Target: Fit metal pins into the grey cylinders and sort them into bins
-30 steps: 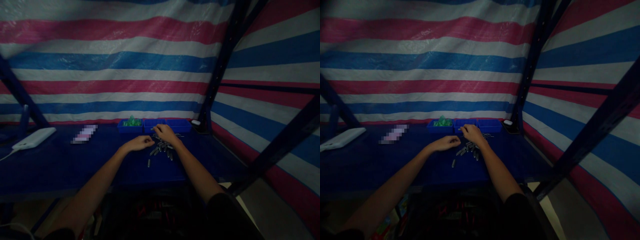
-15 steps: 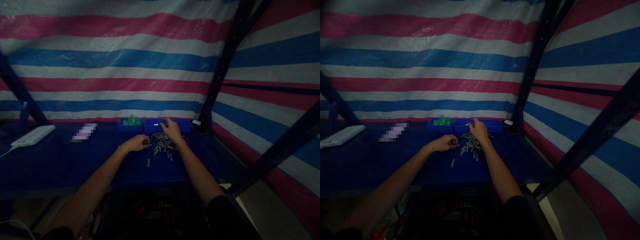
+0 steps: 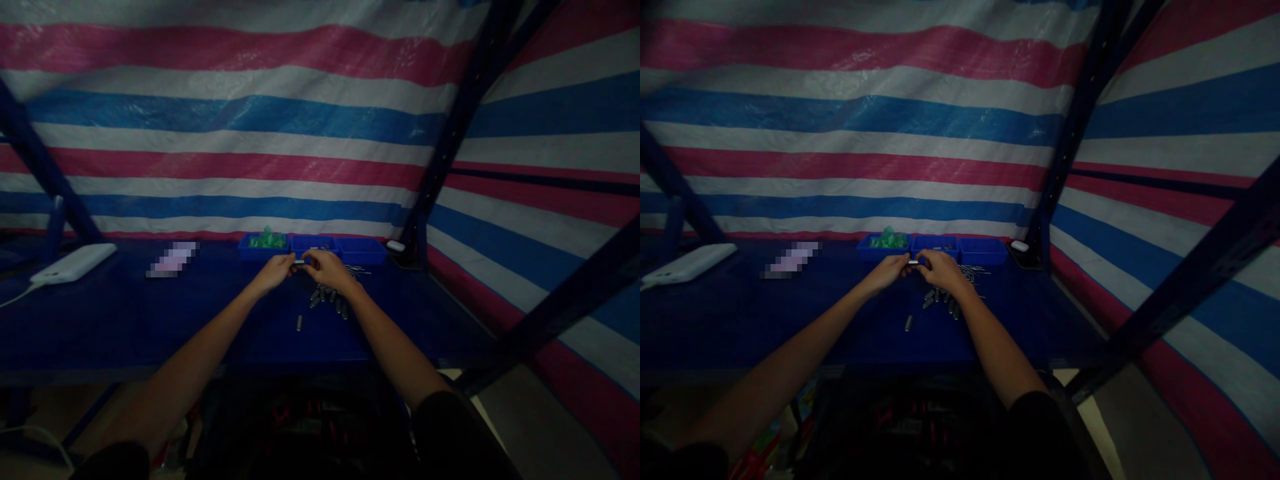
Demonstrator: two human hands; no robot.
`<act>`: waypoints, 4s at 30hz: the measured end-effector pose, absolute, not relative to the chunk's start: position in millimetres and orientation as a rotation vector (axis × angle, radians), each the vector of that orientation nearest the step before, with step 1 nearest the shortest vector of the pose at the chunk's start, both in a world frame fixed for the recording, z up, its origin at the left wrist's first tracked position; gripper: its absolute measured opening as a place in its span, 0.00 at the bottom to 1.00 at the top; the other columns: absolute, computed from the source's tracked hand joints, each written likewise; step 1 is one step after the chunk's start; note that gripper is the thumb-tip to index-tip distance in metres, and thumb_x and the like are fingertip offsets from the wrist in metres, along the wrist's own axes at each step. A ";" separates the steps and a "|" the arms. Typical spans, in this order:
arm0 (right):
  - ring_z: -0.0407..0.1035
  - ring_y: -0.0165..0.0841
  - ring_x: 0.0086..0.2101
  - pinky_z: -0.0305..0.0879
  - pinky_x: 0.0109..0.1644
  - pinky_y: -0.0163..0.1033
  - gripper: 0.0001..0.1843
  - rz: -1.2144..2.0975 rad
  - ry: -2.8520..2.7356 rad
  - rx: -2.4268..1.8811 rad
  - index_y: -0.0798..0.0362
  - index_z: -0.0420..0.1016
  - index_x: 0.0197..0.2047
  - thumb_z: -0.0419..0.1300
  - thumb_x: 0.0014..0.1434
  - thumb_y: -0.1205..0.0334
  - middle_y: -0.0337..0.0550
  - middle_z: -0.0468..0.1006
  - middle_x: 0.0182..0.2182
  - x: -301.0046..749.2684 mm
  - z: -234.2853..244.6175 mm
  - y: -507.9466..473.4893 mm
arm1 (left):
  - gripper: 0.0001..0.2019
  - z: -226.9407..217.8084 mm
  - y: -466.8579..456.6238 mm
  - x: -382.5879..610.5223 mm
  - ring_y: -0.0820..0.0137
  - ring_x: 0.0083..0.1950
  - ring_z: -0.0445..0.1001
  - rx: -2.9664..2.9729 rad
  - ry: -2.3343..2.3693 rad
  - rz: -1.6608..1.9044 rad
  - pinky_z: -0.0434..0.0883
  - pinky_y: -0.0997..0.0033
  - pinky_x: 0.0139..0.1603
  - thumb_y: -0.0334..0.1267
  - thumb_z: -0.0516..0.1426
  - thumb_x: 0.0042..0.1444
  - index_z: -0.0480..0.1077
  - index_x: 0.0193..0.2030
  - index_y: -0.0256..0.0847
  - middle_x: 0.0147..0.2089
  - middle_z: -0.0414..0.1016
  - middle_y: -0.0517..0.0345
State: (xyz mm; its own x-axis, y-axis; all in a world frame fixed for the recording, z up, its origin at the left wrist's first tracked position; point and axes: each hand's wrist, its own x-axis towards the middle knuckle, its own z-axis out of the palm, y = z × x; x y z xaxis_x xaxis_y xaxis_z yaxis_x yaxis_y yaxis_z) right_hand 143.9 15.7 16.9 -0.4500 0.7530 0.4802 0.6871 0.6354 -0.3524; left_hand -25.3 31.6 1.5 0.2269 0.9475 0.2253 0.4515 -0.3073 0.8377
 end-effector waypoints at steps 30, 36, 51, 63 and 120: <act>0.66 0.28 0.26 0.53 0.29 0.31 0.21 0.093 -1.979 -1.450 0.53 0.72 0.31 0.47 0.58 0.46 0.39 0.73 0.24 162.7 9.3 34.2 | 0.09 -13.4 26.4 -25.5 0.68 0.37 0.70 2.612 1.251 0.455 0.63 0.73 0.37 0.40 0.55 0.49 0.71 0.36 0.41 0.36 0.73 0.55; 0.63 0.27 0.25 0.54 0.29 0.30 0.14 0.277 -2.202 -1.201 0.52 0.69 0.43 0.55 0.54 0.56 0.35 0.70 0.23 148.3 4.5 26.8 | 0.15 -5.7 28.3 -24.7 0.69 0.31 0.70 2.351 1.417 0.589 0.62 0.73 0.32 0.41 0.45 0.56 0.69 0.30 0.38 0.29 0.73 0.55; 0.67 0.31 0.30 0.52 0.32 0.33 0.14 0.065 -2.098 -1.281 0.53 0.70 0.36 0.46 0.62 0.57 0.42 0.75 0.28 149.7 13.5 25.3 | 0.28 3.5 19.1 -23.9 0.73 0.25 0.64 2.085 1.218 0.602 0.59 0.74 0.27 0.59 0.42 0.53 0.69 0.28 0.35 0.25 0.69 0.57; 0.68 0.32 0.29 0.55 0.32 0.34 0.21 -0.062 -1.740 -1.518 0.53 0.69 0.44 0.47 0.59 0.47 0.41 0.74 0.27 165.1 18.8 40.7 | 0.10 -2.6 17.0 -21.5 0.72 0.28 0.68 2.512 1.073 0.325 0.61 0.76 0.29 0.39 0.54 0.49 0.71 0.35 0.37 0.30 0.72 0.57; 0.65 0.29 0.26 0.51 0.28 0.32 0.14 0.065 -2.193 -1.305 0.53 0.72 0.30 0.48 0.58 0.57 0.40 0.74 0.26 146.7 18.2 18.5 | 0.23 -6.4 17.3 -25.0 0.74 0.24 0.61 2.007 1.199 0.747 0.59 0.75 0.25 0.47 0.40 0.59 0.70 0.35 0.34 0.24 0.63 0.59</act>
State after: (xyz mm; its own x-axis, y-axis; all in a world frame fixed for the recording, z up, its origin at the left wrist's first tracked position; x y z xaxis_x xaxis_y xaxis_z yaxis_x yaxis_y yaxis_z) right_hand 146.7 18.5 18.2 -0.3526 0.8187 0.4532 0.7904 0.5198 -0.3241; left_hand -25.0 17.3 -6.4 0.4123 0.9015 0.1314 0.5151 -0.3496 0.7826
